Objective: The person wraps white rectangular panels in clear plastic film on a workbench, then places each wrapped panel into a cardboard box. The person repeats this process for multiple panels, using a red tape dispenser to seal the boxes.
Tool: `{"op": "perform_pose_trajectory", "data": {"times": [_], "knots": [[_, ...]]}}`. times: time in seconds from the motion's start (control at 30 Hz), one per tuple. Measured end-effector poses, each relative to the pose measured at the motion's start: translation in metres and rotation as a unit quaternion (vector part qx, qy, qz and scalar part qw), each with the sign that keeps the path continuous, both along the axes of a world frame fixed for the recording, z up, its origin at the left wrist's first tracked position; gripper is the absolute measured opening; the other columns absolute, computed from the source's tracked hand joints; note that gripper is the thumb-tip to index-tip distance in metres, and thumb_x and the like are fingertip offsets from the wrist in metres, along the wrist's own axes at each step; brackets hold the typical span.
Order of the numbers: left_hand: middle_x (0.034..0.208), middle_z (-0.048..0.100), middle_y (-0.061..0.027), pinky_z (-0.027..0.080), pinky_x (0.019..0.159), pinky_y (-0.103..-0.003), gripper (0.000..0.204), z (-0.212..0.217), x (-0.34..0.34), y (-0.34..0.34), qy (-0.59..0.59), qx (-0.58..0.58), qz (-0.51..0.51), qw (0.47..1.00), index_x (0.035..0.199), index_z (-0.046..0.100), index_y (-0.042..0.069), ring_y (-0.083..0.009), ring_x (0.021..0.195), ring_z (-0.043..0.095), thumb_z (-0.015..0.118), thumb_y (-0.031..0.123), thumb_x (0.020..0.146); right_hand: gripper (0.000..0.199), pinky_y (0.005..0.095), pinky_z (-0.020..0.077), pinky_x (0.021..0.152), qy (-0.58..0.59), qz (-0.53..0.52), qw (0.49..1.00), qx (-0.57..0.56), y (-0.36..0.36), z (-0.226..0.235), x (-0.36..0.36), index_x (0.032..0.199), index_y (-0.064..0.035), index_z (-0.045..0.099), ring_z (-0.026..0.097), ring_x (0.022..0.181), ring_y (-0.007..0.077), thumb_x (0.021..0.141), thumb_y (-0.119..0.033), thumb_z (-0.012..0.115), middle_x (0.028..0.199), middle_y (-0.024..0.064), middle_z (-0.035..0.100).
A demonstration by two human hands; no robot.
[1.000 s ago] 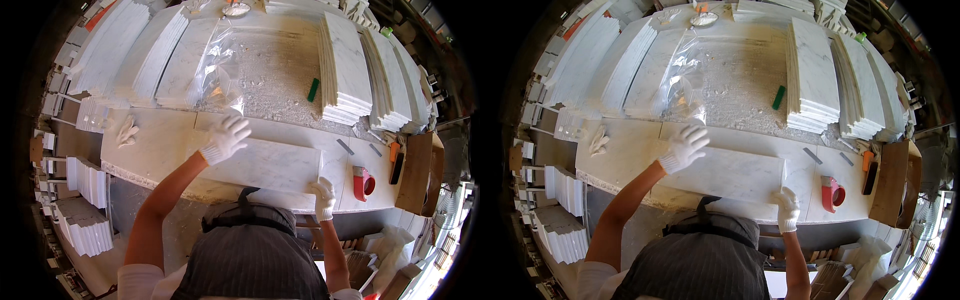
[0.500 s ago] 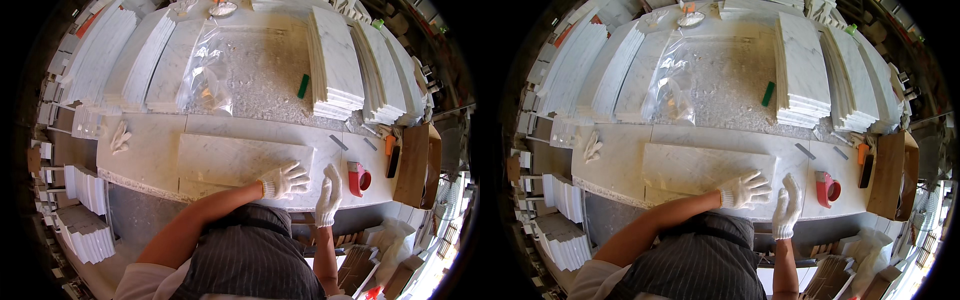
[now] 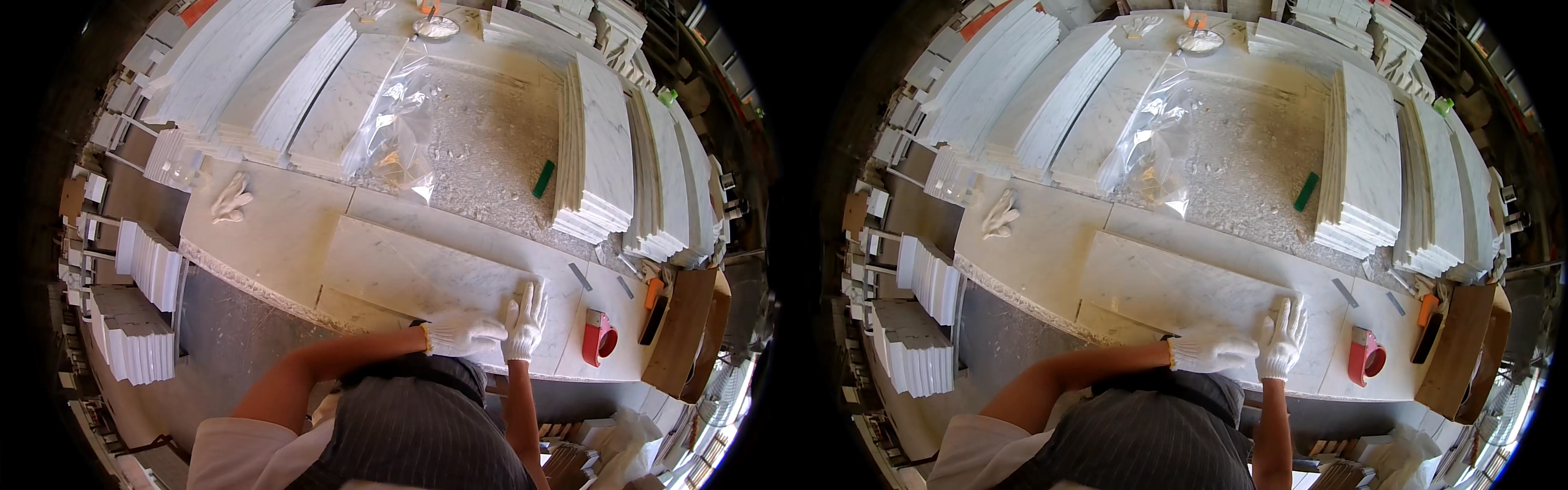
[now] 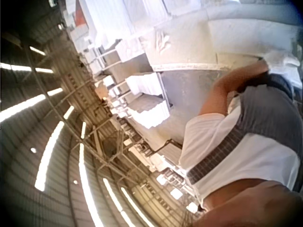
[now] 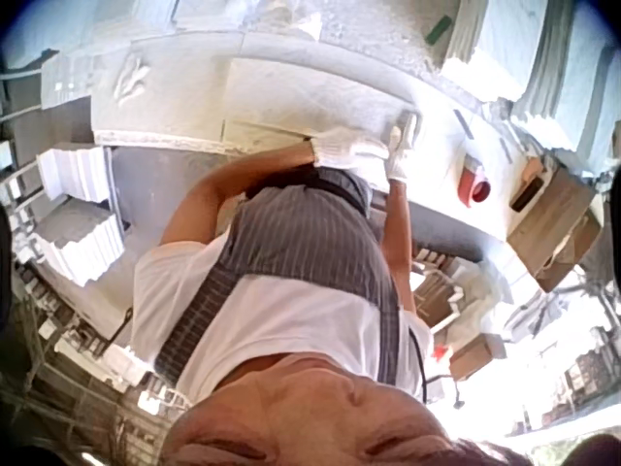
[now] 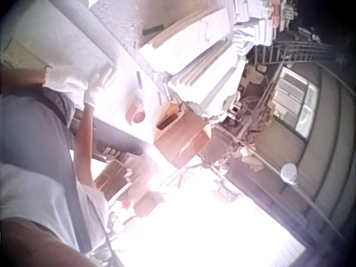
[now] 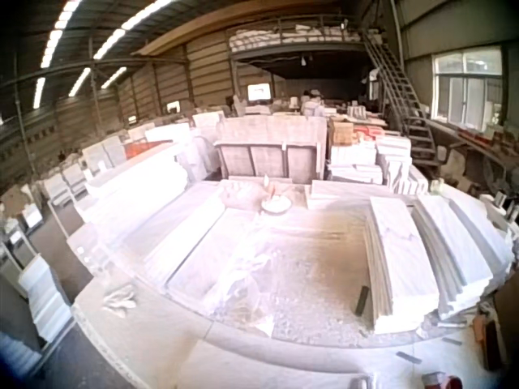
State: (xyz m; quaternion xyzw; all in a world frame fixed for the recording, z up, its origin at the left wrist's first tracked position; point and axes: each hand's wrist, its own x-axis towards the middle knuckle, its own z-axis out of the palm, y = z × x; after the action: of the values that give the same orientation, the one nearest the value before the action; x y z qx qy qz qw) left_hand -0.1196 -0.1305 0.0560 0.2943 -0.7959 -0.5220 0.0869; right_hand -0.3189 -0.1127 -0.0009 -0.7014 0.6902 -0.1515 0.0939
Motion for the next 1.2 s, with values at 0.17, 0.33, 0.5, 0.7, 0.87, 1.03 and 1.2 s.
{"op": "perform_pose_trajectory", "data": {"times": [0.17, 0.33, 0.5, 0.7, 0.87, 1.03, 1.2], "knots": [[0.138, 0.056, -0.021, 0.036, 0.11, -0.052, 0.05, -0.005, 0.088, -0.006, -0.212, -0.361, 0.347, 0.839, 0.135, 0.056, 0.004, -0.0389, 0.124, 0.053, 0.058, 0.036, 0.096, 0.055, 0.0478, 0.0271, 0.119, -0.066, -0.041, 0.997, 0.009, 0.008, 0.01, 0.004, 0.148, -0.0013, 0.046, 0.034, 0.144, 0.0427, 0.099, -0.026, 0.052, 0.157, 0.0228, 0.036], [0.145, 0.05, -0.0231, 0.028, 0.115, -0.053, 0.065, -0.031, 0.213, 0.034, -0.374, -0.296, 0.499, 0.723, 0.144, 0.047, 0.001, -0.0445, 0.135, 0.043, 0.055, 0.043, 0.095, 0.054, 0.0482, 0.0327, 0.115, -0.122, -0.09, 0.988, 0.019, 0.011, 0.006, 0.008, 0.15, -0.0015, 0.042, 0.035, 0.143, 0.0443, 0.102, -0.026, 0.049, 0.159, 0.0257, 0.032], [0.148, 0.047, -0.0253, 0.027, 0.115, -0.055, 0.063, -0.049, 0.29, 0.044, -0.426, -0.25, 0.564, 0.662, 0.146, 0.045, -0.001, -0.0466, 0.135, 0.041, 0.054, 0.038, 0.097, 0.056, 0.0481, 0.0382, 0.111, -0.139, -0.086, 0.986, 0.009, 0.011, 0.013, 0.009, 0.148, -0.0002, 0.044, 0.04, 0.139, 0.0475, 0.099, -0.026, 0.052, 0.155, 0.03, 0.035], [0.146, 0.048, -0.0249, 0.034, 0.112, -0.05, 0.055, 0.019, 0.28, -0.056, -0.255, -0.32, 0.57, 0.713, 0.142, 0.049, 0.002, -0.0447, 0.134, 0.043, 0.061, 0.028, 0.095, 0.055, 0.0483, 0.0428, 0.107, -0.141, -0.08, 0.987, 0.01, 0.008, 0.014, 0.008, 0.148, -0.0007, 0.044, 0.045, 0.135, 0.0484, 0.099, -0.024, 0.051, 0.153, 0.0324, 0.036], [0.137, 0.055, -0.0207, 0.042, 0.105, -0.05, 0.051, 0.085, 0.336, -0.166, -0.288, -0.531, 0.501, 0.619, 0.134, 0.055, 0.004, -0.04, 0.125, 0.052, 0.066, 0.025, 0.089, 0.055, 0.0446, 0.0395, 0.111, -0.142, -0.077, 0.987, 0.02, 0.006, 0.015, 0.012, 0.151, -0.0029, 0.04, 0.041, 0.14, 0.0452, 0.101, -0.025, 0.049, 0.157, 0.029, 0.032], [0.137, 0.056, -0.0164, 0.039, 0.104, -0.047, 0.053, 0.075, 0.455, -0.255, -0.458, -0.425, 0.552, 0.553, 0.13, 0.058, 0.009, -0.0353, 0.127, 0.05, 0.062, 0.043, 0.09, 0.052, 0.047, 0.0285, 0.117, -0.19, -0.053, 0.98, 0.008, -0.004, 0.033, 0.029, 0.149, 0.0002, 0.043, 0.035, 0.144, 0.0413, 0.104, -0.025, 0.047, 0.152, 0.0227, 0.044], [0.14, 0.054, -0.0125, 0.032, 0.11, -0.049, 0.064, 0.063, 0.507, -0.293, -0.491, -0.284, 0.624, 0.536, 0.137, 0.053, 0.015, -0.0339, 0.134, 0.044, 0.045, 0.062, 0.095, 0.052, 0.0456, 0.0202, 0.122, -0.204, -0.058, 0.976, 0.037, -0.004, 0.024, 0.026, 0.152, -0.0001, 0.038, 0.023, 0.15, 0.0381, 0.107, -0.025, 0.043, 0.154, 0.0169, 0.045]]}}
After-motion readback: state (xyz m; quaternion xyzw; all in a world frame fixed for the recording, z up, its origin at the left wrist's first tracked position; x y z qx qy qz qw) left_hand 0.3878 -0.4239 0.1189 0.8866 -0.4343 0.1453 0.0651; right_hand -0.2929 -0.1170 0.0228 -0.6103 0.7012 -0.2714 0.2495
